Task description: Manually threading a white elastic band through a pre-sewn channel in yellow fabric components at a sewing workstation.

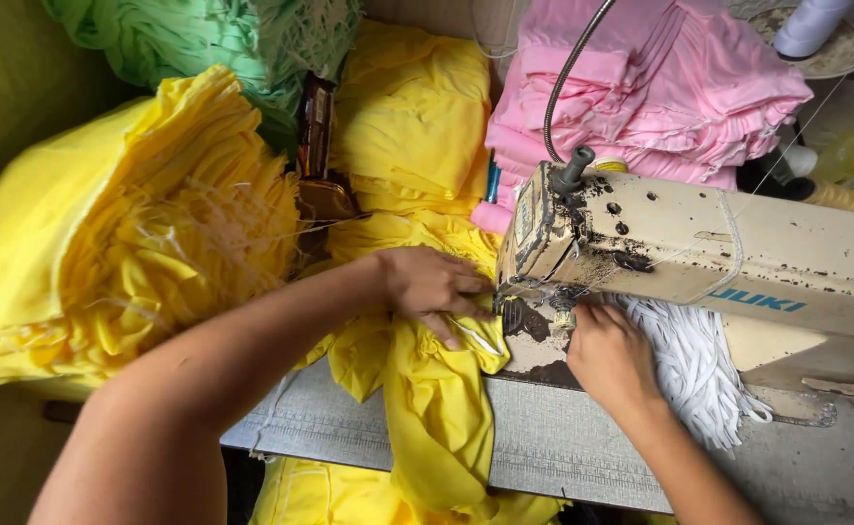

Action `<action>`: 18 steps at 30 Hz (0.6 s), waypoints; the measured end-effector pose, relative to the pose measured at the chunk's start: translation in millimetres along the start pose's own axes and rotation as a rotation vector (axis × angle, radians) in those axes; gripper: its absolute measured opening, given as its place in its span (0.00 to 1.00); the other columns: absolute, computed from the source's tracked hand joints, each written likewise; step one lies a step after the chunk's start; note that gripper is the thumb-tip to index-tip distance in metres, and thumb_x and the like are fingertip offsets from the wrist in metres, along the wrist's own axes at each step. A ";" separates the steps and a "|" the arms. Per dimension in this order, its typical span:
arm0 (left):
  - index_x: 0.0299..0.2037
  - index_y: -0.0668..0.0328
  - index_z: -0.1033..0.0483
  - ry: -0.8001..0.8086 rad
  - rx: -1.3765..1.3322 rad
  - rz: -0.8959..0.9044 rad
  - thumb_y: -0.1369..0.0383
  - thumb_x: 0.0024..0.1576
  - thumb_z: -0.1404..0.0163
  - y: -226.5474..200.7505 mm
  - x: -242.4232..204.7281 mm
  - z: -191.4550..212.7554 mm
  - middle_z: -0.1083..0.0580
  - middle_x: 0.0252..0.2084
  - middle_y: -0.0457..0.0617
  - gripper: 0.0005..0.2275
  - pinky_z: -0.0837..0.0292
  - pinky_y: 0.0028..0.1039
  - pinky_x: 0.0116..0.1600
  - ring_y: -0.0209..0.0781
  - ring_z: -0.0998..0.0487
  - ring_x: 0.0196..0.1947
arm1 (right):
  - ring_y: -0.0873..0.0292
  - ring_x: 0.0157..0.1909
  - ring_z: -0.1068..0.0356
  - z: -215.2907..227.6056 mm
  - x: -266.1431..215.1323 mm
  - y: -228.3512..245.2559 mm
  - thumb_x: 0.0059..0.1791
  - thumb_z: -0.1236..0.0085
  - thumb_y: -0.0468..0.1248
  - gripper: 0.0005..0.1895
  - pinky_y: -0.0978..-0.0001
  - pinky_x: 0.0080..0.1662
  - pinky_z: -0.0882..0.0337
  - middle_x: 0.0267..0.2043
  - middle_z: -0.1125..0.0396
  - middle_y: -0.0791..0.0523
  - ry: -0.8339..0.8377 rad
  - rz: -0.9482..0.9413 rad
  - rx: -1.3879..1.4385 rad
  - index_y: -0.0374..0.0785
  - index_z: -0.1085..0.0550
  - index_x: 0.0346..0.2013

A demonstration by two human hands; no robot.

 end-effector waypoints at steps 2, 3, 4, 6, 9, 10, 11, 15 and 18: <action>0.58 0.45 0.30 -0.189 0.035 0.091 0.45 0.60 0.58 9.1 2.2 -10.7 0.33 0.64 0.50 0.23 0.30 0.40 0.61 0.49 0.26 0.57 | 0.53 0.46 0.25 34.3 13.5 14.7 0.45 0.49 0.30 0.16 0.63 0.47 0.24 0.38 0.26 0.55 0.044 -0.008 0.022 0.42 0.22 0.45; 0.49 0.53 0.25 -0.378 0.065 0.182 0.56 0.64 0.54 16.6 0.6 -11.1 0.32 0.61 0.47 0.13 0.19 0.36 0.48 0.47 0.21 0.47 | 0.51 0.45 0.25 49.4 20.0 21.3 0.46 0.50 0.30 0.19 0.61 0.46 0.23 0.38 0.26 0.52 0.093 -0.018 0.045 0.39 0.22 0.51; 0.49 0.53 0.25 -0.381 0.066 0.180 0.56 0.64 0.54 11.4 4.3 17.0 0.32 0.61 0.47 0.13 0.19 0.36 0.48 0.47 0.21 0.47 | 0.51 0.45 0.25 66.6 22.6 31.6 0.46 0.50 0.30 0.19 0.61 0.46 0.23 0.38 0.26 0.52 0.093 -0.017 0.041 0.39 0.22 0.51; 0.66 0.53 0.36 -0.121 -0.317 0.665 0.61 0.62 0.52 28.7 5.0 48.7 0.32 0.56 0.56 0.22 0.21 0.41 0.46 0.52 0.22 0.45 | 0.53 0.25 0.22 77.9 18.2 41.6 0.52 0.56 0.28 0.26 0.68 0.26 0.14 0.62 0.34 0.42 0.459 -0.237 0.192 0.37 0.36 0.67; 0.39 0.56 0.26 -0.202 -0.455 0.872 0.62 0.46 0.31 56.4 15.8 47.6 0.24 0.33 0.47 0.18 0.29 0.31 0.36 0.42 0.25 0.31 | 0.59 0.16 0.25 92.0 14.4 68.7 0.53 0.56 0.27 0.28 0.74 0.17 0.20 0.69 0.43 0.43 0.685 -0.303 0.153 0.36 0.42 0.69; 0.39 0.56 0.26 -0.205 -0.453 0.866 0.62 0.46 0.31 60.7 23.7 41.8 0.24 0.33 0.47 0.18 0.29 0.31 0.36 0.42 0.25 0.31 | 0.59 0.16 0.25 89.1 12.3 70.6 0.53 0.56 0.27 0.28 0.74 0.17 0.20 0.69 0.43 0.43 0.681 -0.306 0.148 0.36 0.42 0.69; 0.37 0.53 0.28 -0.173 -0.386 0.923 0.61 0.41 0.31 67.4 29.2 35.3 0.24 0.35 0.47 0.19 0.29 0.34 0.36 0.43 0.26 0.32 | 0.56 0.22 0.23 86.1 10.8 73.5 0.54 0.55 0.28 0.28 0.71 0.23 0.16 0.65 0.42 0.43 0.682 -0.285 0.143 0.33 0.42 0.70; 0.43 0.49 0.29 -0.116 -0.268 1.077 0.66 0.44 0.42 74.2 38.3 27.0 0.24 0.42 0.49 0.16 0.23 0.41 0.42 0.49 0.21 0.39 | 0.60 0.20 0.27 82.5 21.9 87.2 0.53 0.54 0.28 0.38 0.73 0.22 0.19 0.63 0.42 0.44 0.739 -0.265 0.154 0.40 0.54 0.76; 0.45 0.50 0.30 -0.086 -0.270 1.117 0.67 0.45 0.43 70.3 38.4 28.9 0.25 0.43 0.49 0.17 0.22 0.41 0.42 0.49 0.21 0.39 | 0.60 0.21 0.28 66.1 19.0 95.2 0.52 0.53 0.25 0.39 0.70 0.26 0.20 0.64 0.45 0.45 0.773 -0.260 0.185 0.38 0.54 0.76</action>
Point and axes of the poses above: each hand's wrist, its own x-axis towards the middle knuckle, its own z-axis out of the back of the hand, y = z × x, the point moved 6 cm from there along x, towards the middle knuckle
